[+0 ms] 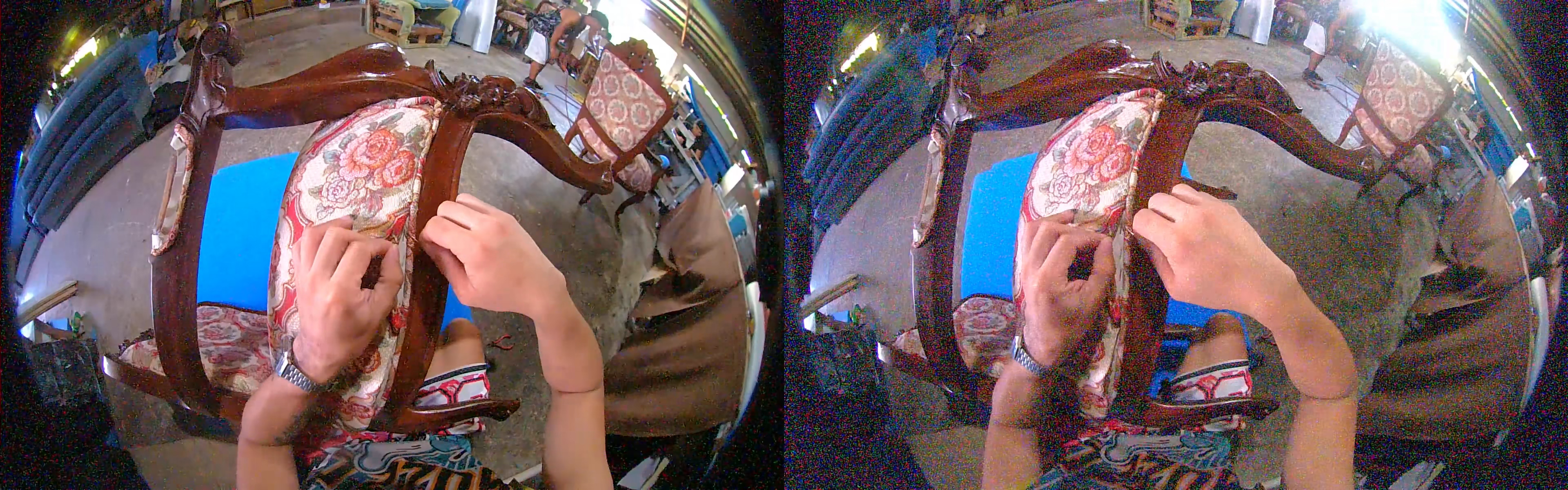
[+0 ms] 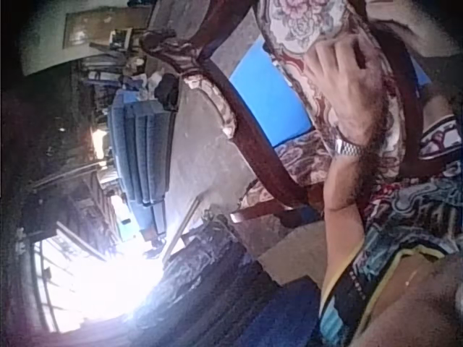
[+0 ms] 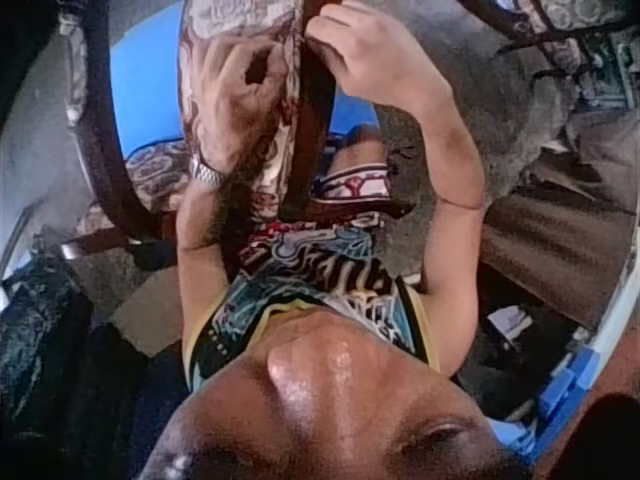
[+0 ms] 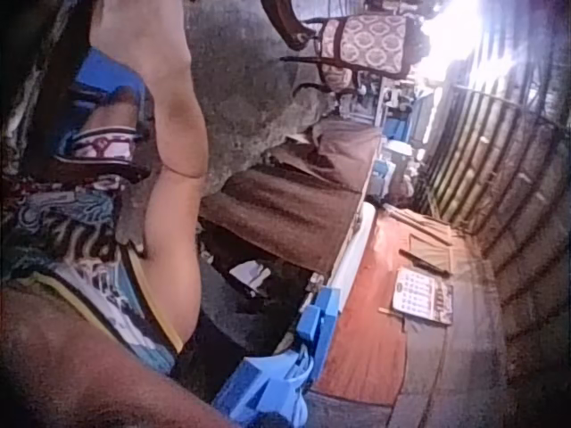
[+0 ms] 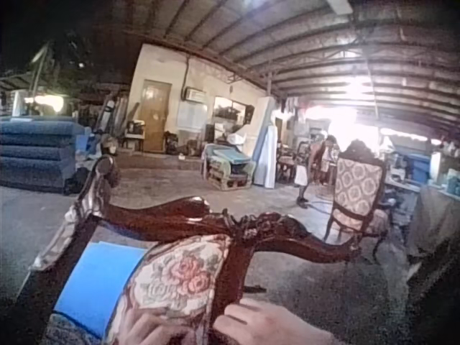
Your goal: The person threads and knots thread onto a needle, uses pliers on the upholstery of a wooden armchair, and hand-sews the fabric cushion onto the chair frame.
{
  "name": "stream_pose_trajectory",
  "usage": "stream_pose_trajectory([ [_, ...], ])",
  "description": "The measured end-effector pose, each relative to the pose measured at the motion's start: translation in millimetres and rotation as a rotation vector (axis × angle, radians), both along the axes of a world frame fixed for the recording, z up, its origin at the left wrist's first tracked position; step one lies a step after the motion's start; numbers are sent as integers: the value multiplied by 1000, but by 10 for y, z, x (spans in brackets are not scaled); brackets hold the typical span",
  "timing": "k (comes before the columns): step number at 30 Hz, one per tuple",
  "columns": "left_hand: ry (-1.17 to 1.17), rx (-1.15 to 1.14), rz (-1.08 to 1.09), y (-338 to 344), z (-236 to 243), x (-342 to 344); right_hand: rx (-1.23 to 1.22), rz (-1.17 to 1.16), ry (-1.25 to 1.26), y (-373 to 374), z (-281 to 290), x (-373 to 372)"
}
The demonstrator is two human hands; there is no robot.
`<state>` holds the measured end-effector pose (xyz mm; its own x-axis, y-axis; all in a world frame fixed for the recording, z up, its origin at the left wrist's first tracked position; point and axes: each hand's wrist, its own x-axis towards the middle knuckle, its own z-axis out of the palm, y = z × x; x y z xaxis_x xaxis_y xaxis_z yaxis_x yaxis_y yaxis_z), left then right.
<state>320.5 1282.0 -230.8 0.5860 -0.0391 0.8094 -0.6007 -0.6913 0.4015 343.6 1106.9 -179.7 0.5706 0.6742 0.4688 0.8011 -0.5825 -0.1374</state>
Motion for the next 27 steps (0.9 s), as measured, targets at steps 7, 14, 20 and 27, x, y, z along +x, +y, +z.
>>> stream_pose_trajectory([
  [7,-28,19,-8,4,8,-4,1,-66,0,31,-93,-61],
  [14,-50,35,-28,8,-4,1,234,-106,-32,131,-279,-97],
  [20,-28,43,-12,-1,5,-5,362,-111,-124,183,-336,-97],
  [27,-37,22,-28,8,-1,15,357,-19,-45,115,-348,-60],
])
